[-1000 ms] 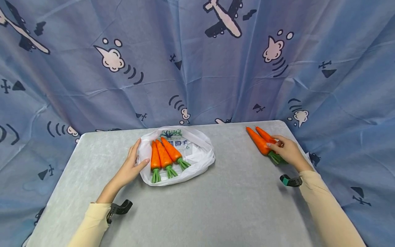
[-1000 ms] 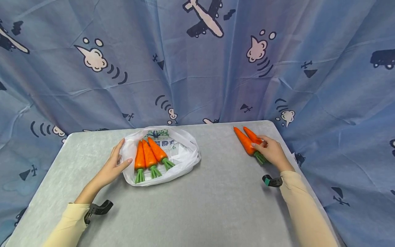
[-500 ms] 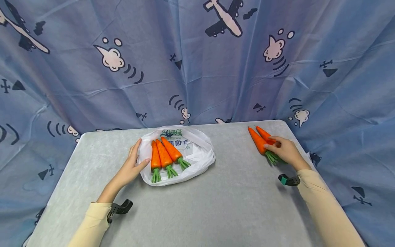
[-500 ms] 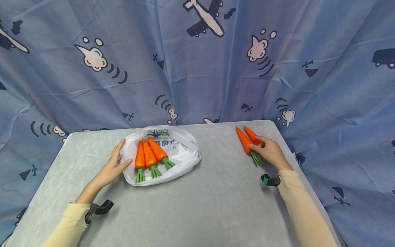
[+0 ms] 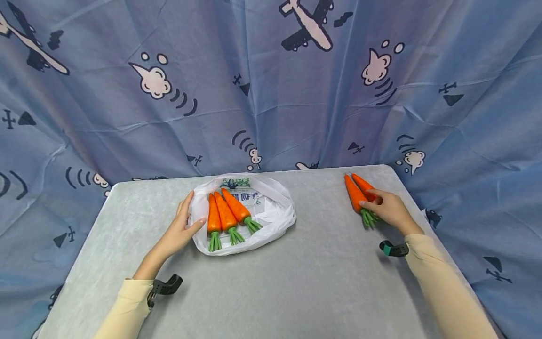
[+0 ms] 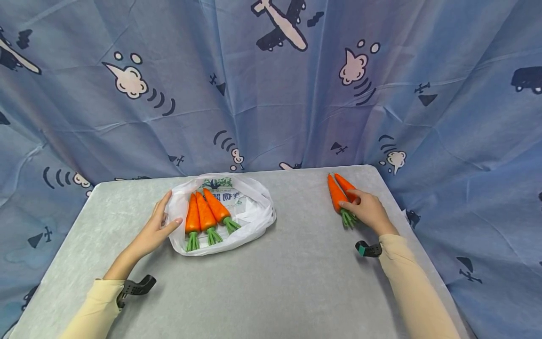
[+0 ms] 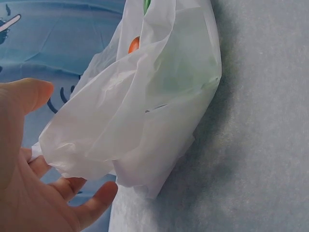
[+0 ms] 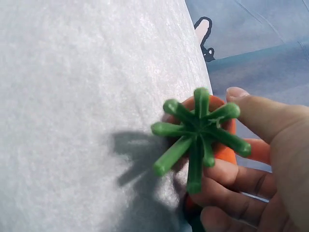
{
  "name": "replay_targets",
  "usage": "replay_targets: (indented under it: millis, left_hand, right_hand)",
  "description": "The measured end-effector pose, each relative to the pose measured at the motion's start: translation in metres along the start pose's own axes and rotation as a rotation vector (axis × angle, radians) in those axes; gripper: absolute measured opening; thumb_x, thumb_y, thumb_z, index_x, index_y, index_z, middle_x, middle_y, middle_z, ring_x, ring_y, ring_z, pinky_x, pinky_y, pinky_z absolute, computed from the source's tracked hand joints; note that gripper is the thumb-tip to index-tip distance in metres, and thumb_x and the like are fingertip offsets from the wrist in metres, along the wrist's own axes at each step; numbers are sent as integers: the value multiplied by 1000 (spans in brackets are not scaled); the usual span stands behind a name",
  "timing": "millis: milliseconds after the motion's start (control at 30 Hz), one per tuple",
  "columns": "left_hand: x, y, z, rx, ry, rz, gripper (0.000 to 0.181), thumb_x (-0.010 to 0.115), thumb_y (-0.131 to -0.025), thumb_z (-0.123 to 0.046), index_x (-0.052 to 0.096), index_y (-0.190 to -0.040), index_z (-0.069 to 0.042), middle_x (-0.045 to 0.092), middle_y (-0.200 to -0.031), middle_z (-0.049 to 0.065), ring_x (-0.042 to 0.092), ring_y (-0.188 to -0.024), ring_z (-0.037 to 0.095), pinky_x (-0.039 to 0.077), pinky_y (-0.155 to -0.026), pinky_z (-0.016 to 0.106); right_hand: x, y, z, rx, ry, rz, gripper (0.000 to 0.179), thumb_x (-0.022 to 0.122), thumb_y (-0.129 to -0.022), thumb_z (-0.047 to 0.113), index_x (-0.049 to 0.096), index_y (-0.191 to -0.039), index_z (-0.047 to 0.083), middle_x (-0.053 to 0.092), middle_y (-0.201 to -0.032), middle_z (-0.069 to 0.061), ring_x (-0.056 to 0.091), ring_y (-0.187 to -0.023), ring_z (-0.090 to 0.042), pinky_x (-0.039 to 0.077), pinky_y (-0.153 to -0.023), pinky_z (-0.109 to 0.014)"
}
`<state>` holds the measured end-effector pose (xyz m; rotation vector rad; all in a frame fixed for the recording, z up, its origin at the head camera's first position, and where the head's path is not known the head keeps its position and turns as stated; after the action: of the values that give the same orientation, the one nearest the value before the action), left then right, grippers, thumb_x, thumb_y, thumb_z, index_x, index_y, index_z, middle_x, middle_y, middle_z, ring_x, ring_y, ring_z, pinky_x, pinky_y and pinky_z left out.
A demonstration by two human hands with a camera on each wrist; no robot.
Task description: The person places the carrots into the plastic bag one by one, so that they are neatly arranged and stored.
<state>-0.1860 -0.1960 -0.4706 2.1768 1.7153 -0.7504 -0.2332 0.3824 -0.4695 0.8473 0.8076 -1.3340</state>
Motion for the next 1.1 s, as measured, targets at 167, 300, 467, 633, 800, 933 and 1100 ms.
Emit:
replay_targets:
  millis: [167, 300, 467, 633, 800, 933, 1100]
  left_hand:
    - [0, 0, 0, -6, 10, 0, 85, 60, -98, -16, 1, -160, -9, 13, -159, 27, 24, -145, 44, 26, -115, 67]
    - [-1, 0, 0, -8, 13, 0, 85, 60, -98, -17, 2, -160, -10, 13, -160, 27, 24, -146, 43, 26, -115, 67]
    - [-1, -1, 1, 3, 10, -5, 86, 60, -98, -17, 2, -160, -9, 14, -159, 27, 24, -146, 43, 26, -115, 66]
    - [-1, 0, 2, 8, 7, -10, 86, 61, -97, -16, 2, -160, -9, 15, -159, 28, 26, -145, 44, 28, -114, 66]
    - [-2, 0, 2, 3, 2, -5, 86, 60, -98, -17, 1, -160, -10, 14, -159, 28, 25, -145, 44, 27, -115, 66]
    - [-2, 0, 3, -1, -4, -2, 86, 60, -98, -18, 1, -160, -11, 13, -160, 28, 25, -145, 45, 27, -115, 66]
    - [-2, 0, 4, -4, -2, -3, 86, 60, -98, -18, 1, -160, -11, 13, -160, 27, 25, -145, 46, 28, -114, 66]
  right_hand:
    - [4, -1, 0, 15, 5, 37, 74, 63, -93, 50, 49, -141, -4, 58, -78, -10, 51, -62, -18, 40, -54, -27]
    - [7, -1, 1, 33, -10, 62, 77, 63, -93, 51, 45, -145, -3, 59, -80, -12, 53, -60, -18, 42, -53, -28]
    - [10, -2, 2, 36, -12, 59, 78, 63, -92, 52, 45, -144, -4, 60, -80, -12, 52, -61, -17, 43, -53, -29]
    - [14, -4, 3, 32, 1, 64, 82, 63, -92, 54, 43, -145, -6, 59, -82, -11, 51, -67, -19, 40, -57, -28]
    - [17, -6, 3, 25, -7, 59, 86, 64, -90, 55, 42, -145, -8, 57, -80, -11, 51, -69, -20, 38, -59, -28]
    - [18, -8, 1, 20, -16, 50, 86, 65, -90, 54, 42, -145, -8, 55, -79, -10, 49, -67, -19, 38, -57, -27]
    - [20, -8, -1, 28, -14, 51, 86, 64, -90, 55, 41, -146, -7, 53, -78, -10, 48, -65, -19, 37, -55, -27]
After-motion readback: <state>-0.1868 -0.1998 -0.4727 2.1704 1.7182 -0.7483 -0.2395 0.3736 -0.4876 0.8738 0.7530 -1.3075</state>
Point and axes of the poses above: each hand's wrist, its own y-axis away from the middle knuckle, its own x-axis out of the palm, z = x × y, the point moved 2 cm from there along -y, towards the middle knuckle
